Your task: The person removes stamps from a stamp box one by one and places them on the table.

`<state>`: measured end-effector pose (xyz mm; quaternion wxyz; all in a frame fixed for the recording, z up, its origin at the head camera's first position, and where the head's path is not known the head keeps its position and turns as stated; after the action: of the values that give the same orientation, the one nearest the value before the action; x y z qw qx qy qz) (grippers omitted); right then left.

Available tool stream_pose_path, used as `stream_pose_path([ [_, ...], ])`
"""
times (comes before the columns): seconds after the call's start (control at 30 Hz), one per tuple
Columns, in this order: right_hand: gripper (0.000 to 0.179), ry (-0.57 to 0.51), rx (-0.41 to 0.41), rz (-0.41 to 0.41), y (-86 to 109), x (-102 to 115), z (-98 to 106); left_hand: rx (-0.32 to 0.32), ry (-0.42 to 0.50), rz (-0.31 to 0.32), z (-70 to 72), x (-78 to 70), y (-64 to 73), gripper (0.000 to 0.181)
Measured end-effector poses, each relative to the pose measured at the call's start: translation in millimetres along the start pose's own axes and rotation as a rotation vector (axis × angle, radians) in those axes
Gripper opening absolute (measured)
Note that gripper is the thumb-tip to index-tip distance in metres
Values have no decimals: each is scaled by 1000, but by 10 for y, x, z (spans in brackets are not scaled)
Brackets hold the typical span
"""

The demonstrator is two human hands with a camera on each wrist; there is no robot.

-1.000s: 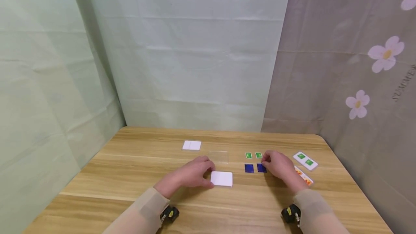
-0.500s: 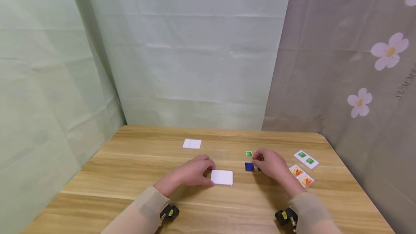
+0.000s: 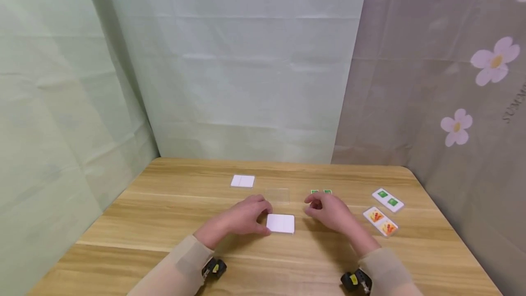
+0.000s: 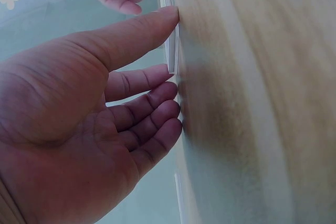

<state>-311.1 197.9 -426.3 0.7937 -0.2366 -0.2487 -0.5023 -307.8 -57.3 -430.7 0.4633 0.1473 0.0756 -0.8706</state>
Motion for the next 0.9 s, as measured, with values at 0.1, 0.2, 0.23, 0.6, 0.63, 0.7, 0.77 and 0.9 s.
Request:
stream_pose_path([
  [0.1,24,-48,8,46,6,48,-31,-1,3,2,-7,9,-2,44],
  [0.2,24,-95,27,80,9,84,-66,-3,6,5,-9,12,0,43],
  [0.23,24,-110,36,87,9,91,-78,-3,9,6,-10,11,0,42],
  [0.6,37,-233,147,139,43,148,-179,-6,13,9,-6,-1,-3,41],
  [0.63,39,-242,158,136,50,154,-188,-5,13,10,-4,0,-5,41],
  [0.7,43,-257,179,125,64,159,-213,-3,15,12,-9,4,-9,41],
  [0.77,46,-265,196,123,79,169,-233,-2,14,16,-12,8,-13,41],
  [0.9,49,-251,208,114,86,170,-270,-4,16,13,-13,14,-18,41],
])
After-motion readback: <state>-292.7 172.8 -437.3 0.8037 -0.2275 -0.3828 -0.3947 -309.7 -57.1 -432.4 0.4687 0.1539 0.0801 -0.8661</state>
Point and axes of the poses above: each hand's wrist, its own y-axis away from the middle knuckle, its own z-axis out of the back of the hand, x = y × z, the point moved 4 cm from there along -y, towards the middle knuckle, and after that the axes turned 5 degrees about z, right-handed, at the moved point
